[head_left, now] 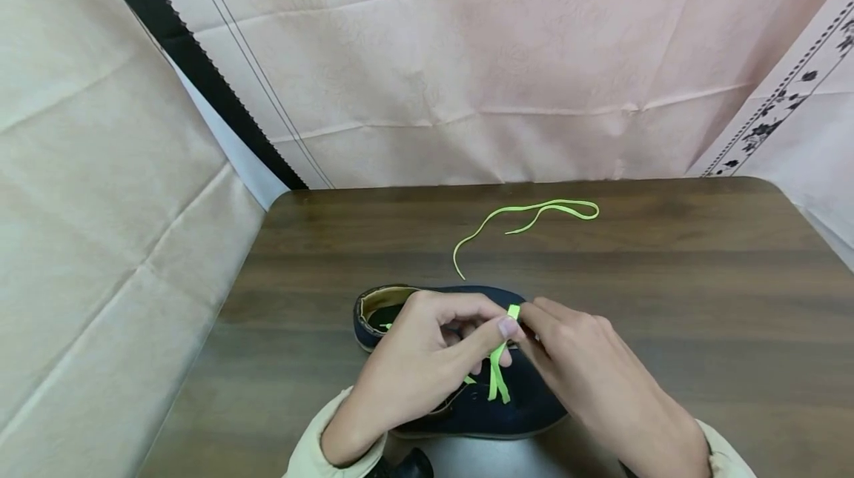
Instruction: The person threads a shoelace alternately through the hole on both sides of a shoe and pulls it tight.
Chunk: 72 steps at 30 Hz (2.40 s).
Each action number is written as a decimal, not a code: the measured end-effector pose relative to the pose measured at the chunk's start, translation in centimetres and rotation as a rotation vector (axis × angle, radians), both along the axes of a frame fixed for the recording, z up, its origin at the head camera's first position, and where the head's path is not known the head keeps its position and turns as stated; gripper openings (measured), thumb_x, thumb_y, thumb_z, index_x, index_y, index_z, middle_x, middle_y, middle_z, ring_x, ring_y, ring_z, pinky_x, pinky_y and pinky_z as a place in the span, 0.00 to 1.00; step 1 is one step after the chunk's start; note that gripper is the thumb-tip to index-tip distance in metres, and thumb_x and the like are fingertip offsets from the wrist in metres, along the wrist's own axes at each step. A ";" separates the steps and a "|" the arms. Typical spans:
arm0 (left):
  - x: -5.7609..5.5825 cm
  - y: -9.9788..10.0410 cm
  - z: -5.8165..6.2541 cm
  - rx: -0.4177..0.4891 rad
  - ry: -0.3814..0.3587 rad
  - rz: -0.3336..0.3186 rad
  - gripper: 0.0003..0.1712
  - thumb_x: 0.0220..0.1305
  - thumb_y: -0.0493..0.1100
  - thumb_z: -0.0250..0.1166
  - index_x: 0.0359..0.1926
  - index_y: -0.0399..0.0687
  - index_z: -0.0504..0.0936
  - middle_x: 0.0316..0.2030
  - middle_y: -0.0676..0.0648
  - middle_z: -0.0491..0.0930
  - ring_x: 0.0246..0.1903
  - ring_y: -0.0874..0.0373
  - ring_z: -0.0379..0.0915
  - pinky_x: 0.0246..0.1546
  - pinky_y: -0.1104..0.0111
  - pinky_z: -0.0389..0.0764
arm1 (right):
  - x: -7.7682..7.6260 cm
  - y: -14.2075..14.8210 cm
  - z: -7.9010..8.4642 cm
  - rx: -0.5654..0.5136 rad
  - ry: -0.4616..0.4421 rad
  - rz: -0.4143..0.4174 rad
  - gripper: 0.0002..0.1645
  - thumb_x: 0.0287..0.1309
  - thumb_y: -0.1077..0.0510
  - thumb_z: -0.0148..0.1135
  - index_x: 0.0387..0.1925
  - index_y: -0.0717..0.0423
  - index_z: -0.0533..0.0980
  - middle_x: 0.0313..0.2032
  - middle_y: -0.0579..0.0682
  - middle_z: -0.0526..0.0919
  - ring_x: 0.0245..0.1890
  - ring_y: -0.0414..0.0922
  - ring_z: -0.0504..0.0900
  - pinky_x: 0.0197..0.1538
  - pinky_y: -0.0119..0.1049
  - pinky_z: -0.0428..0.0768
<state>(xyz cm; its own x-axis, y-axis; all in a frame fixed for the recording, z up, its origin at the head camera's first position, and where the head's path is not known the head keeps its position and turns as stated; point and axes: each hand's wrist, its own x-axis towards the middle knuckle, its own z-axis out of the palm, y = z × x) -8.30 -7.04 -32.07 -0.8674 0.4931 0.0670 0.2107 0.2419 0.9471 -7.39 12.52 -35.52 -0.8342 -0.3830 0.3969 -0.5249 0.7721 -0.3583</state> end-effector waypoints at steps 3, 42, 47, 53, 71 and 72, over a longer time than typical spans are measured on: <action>0.1 -0.2 0.3 0.019 0.001 -0.005 0.08 0.70 0.47 0.63 0.35 0.59 0.87 0.25 0.58 0.84 0.22 0.58 0.77 0.27 0.67 0.80 | -0.2 0.0 -0.1 -0.018 -0.011 0.031 0.05 0.59 0.59 0.70 0.32 0.47 0.79 0.24 0.33 0.67 0.21 0.28 0.63 0.25 0.25 0.66; -5.3 -4.6 -7.8 -0.493 0.320 -0.284 0.05 0.64 0.53 0.68 0.40 0.63 0.86 0.32 0.68 0.77 0.28 0.75 0.73 0.31 0.77 0.76 | -4.7 -0.9 -11.6 -0.700 -0.414 0.200 0.06 0.71 0.55 0.57 0.38 0.48 0.80 0.29 0.44 0.80 0.28 0.42 0.81 0.34 0.34 0.81; -5.5 -4.0 -7.6 -0.516 0.356 -0.302 0.04 0.65 0.53 0.68 0.38 0.63 0.87 0.31 0.68 0.77 0.27 0.75 0.72 0.30 0.77 0.75 | -4.8 -0.4 -11.6 -0.637 -0.364 0.229 0.07 0.72 0.56 0.55 0.38 0.45 0.79 0.29 0.42 0.78 0.27 0.40 0.78 0.33 0.32 0.78; -5.5 -3.7 -7.6 -0.532 0.367 -0.281 0.06 0.68 0.52 0.65 0.40 0.63 0.87 0.34 0.68 0.79 0.28 0.74 0.72 0.29 0.76 0.74 | -4.7 -0.1 -11.5 -0.558 -0.356 0.222 0.07 0.72 0.54 0.56 0.39 0.39 0.80 0.31 0.37 0.80 0.30 0.38 0.78 0.36 0.30 0.77; -5.4 -3.5 -8.1 -0.505 0.416 -0.264 0.06 0.68 0.48 0.65 0.43 0.59 0.86 0.38 0.65 0.80 0.30 0.75 0.72 0.32 0.78 0.74 | -5.6 0.3 -11.3 -0.460 -0.516 0.370 0.08 0.72 0.50 0.56 0.37 0.39 0.80 0.32 0.39 0.80 0.32 0.37 0.77 0.37 0.31 0.75; -5.3 -3.5 -8.1 -0.494 0.431 -0.267 0.06 0.68 0.47 0.65 0.43 0.59 0.86 0.38 0.64 0.79 0.30 0.75 0.72 0.32 0.78 0.74 | -5.6 0.3 -11.3 -0.463 -0.521 0.379 0.08 0.72 0.50 0.56 0.36 0.40 0.80 0.32 0.40 0.80 0.32 0.37 0.76 0.37 0.31 0.75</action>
<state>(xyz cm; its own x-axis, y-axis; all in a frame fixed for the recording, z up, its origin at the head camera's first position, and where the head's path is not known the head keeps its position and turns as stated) -13.60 -10.52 -40.16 -0.6593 0.7464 0.0907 0.6540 0.5097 0.5590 -13.02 12.80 -46.81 -0.8022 -0.5693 0.1797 -0.3987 0.2869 -0.8711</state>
